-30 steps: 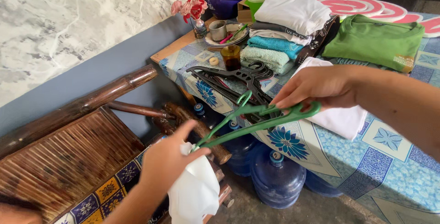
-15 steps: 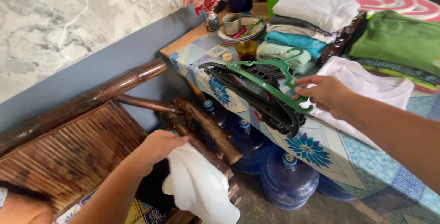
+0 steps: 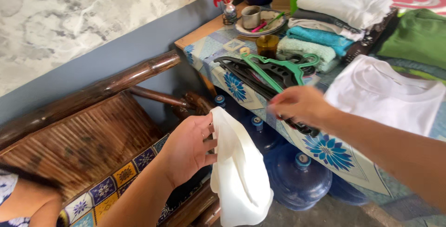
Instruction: The person folds a white t-shirt and a white sleeveless top on a patterned table, smoothing and aligning each piece before stacking them. The person also briefly handles a green hanger and a green t-shirt, placing the green t-shirt on a nearby chair.
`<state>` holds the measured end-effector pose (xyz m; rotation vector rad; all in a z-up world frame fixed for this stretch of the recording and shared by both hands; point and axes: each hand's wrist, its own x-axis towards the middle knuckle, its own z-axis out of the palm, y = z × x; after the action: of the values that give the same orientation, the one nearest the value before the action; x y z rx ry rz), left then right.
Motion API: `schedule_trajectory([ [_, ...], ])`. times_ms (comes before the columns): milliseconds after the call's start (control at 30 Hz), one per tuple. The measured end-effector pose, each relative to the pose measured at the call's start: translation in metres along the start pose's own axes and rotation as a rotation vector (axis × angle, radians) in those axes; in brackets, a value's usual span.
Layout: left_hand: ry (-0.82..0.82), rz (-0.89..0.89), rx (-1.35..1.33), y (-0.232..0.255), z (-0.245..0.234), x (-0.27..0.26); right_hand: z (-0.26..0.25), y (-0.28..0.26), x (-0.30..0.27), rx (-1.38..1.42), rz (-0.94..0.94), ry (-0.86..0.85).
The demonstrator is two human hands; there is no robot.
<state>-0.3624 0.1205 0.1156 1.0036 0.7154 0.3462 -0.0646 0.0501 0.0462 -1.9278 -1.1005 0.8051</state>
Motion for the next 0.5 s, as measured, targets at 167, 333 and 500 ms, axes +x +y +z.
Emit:
schedule_trajectory([
  [167,0.052,0.036,0.151,-0.019,0.026,0.013,0.058,-0.078,-0.065,-0.267,-0.165,-0.141],
  [333,0.003,0.120,-0.188,-0.061,-0.004,0.047,0.045,-0.105,-0.083,0.683,-0.130,-0.382],
  [500,0.228,0.003,-0.151,-0.086,-0.033,0.117,0.000,-0.112,-0.126,1.055,-0.074,-0.648],
])
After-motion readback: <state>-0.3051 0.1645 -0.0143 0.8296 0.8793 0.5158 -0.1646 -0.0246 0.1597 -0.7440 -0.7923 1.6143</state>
